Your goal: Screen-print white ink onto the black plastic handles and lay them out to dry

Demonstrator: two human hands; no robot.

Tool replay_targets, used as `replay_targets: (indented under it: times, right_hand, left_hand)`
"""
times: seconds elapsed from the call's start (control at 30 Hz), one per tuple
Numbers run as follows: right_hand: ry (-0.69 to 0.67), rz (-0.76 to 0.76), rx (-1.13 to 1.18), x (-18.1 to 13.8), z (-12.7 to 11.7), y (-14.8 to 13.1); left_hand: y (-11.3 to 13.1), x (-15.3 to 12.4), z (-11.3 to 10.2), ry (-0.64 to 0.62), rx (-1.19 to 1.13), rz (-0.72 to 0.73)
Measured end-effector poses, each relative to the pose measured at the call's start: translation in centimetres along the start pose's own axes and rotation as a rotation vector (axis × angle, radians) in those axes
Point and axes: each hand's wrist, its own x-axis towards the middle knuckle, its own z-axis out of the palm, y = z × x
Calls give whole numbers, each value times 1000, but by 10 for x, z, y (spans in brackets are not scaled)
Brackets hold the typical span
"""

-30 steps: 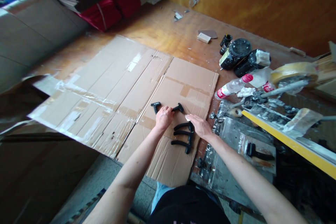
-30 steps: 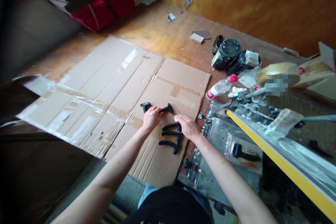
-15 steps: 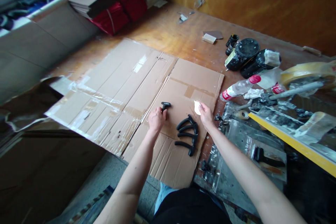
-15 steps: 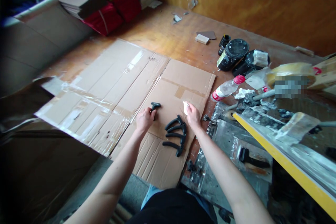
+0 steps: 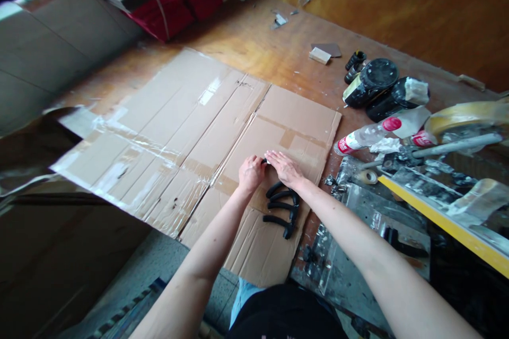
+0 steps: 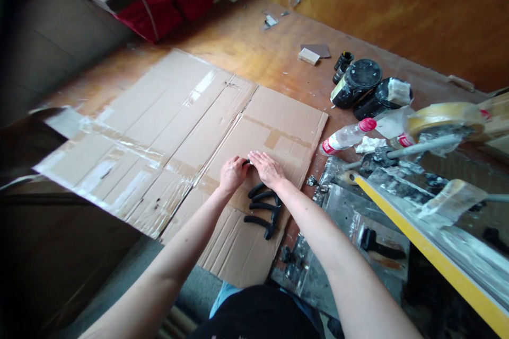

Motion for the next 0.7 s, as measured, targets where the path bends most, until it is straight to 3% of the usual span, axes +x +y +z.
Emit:
replay_targets:
  times: [0.2, 0.5, 0.7]
  right_hand:
    - [-11, -22, 21, -27, -11, 0]
    - [-7, -11, 33, -10, -8, 1]
    - [-54, 36, 93, -52, -36, -7]
  left_hand:
    - [3, 0, -4, -10, -17, -10]
    - [0, -1, 3, 25, -20, 1]
    - [0, -1, 5, 25, -12, -11]
